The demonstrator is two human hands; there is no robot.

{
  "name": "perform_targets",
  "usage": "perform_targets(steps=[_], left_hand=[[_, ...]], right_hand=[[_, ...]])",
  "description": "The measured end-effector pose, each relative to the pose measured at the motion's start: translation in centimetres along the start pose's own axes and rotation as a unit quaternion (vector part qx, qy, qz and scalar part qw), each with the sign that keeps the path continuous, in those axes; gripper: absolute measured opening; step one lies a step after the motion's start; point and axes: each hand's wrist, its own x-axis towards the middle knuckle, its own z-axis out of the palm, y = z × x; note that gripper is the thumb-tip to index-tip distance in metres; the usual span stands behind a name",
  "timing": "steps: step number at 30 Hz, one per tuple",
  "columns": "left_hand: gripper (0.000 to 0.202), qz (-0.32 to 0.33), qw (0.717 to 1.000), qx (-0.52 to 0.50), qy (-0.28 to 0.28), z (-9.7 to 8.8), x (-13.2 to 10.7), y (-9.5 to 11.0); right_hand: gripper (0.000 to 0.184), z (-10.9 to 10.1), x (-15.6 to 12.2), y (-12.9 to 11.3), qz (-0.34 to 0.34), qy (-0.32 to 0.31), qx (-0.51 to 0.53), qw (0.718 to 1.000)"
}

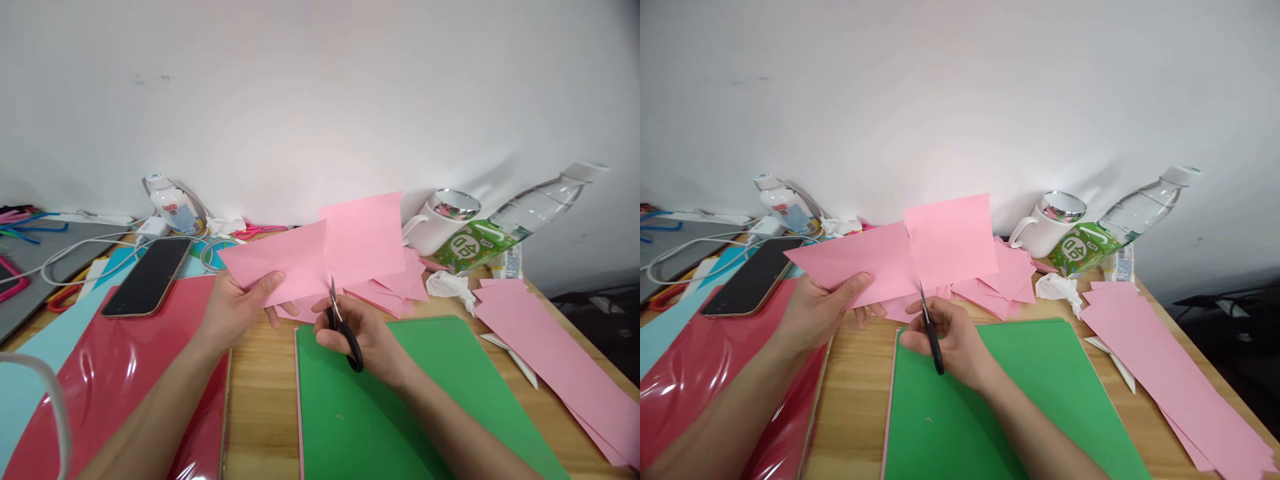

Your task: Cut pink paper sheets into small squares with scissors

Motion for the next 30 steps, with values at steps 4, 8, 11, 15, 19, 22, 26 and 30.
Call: perform_targets(steps=[4, 8, 11, 15, 19, 22, 26, 30], left_hand=[[0.012, 0.002, 1.0, 0.008, -0.001, -0.01, -0.01, 0.02], [0.011, 0.005, 1.0, 0.016, -0.006, -0.12, -0.01, 0.04], [0.012, 0.007, 1.0, 0.018, -0.013, -0.17, -0.03, 0.09], [0.012, 0.006, 1.0, 0.012, -0.018, -0.15, -0.05, 0.18], [0.012, 0.006, 1.0, 0.004, -0.022, -0.14, -0.02, 0.18], [0.01, 0.011, 1.0, -0.007, -0.028, -0.17, 0.0, 0.13], [0.01, 0.011, 0.999, -0.018, -0.036, -0.25, 0.03, 0.09], [0.009, 0.008, 0.999, -0.026, -0.041, -0.36, 0.04, 0.13]], right_hand=[[0.036, 0.08, 0.02, 0.08, -0.002, 0.005, 0.003, 1.0], [0.036, 0.06, 0.02, 0.19, -0.002, 0.007, 0.006, 1.0], [0.033, 0.06, 0.03, 0.3, -0.007, 0.01, 0.007, 1.0], [0.033, 0.11, 0.03, 0.39, -0.008, 0.018, -0.001, 1.0], [0.031, 0.13, 0.03, 0.42, -0.012, 0.023, -0.011, 1.0], [0.031, 0.16, 0.04, 0.44, -0.008, 0.03, -0.012, 0.999], [0.034, 0.25, 0.06, 0.57, 0.005, 0.044, -0.008, 0.999], [0.034, 0.3, 0.08, 0.65, 0.016, 0.044, -0.001, 0.999]])
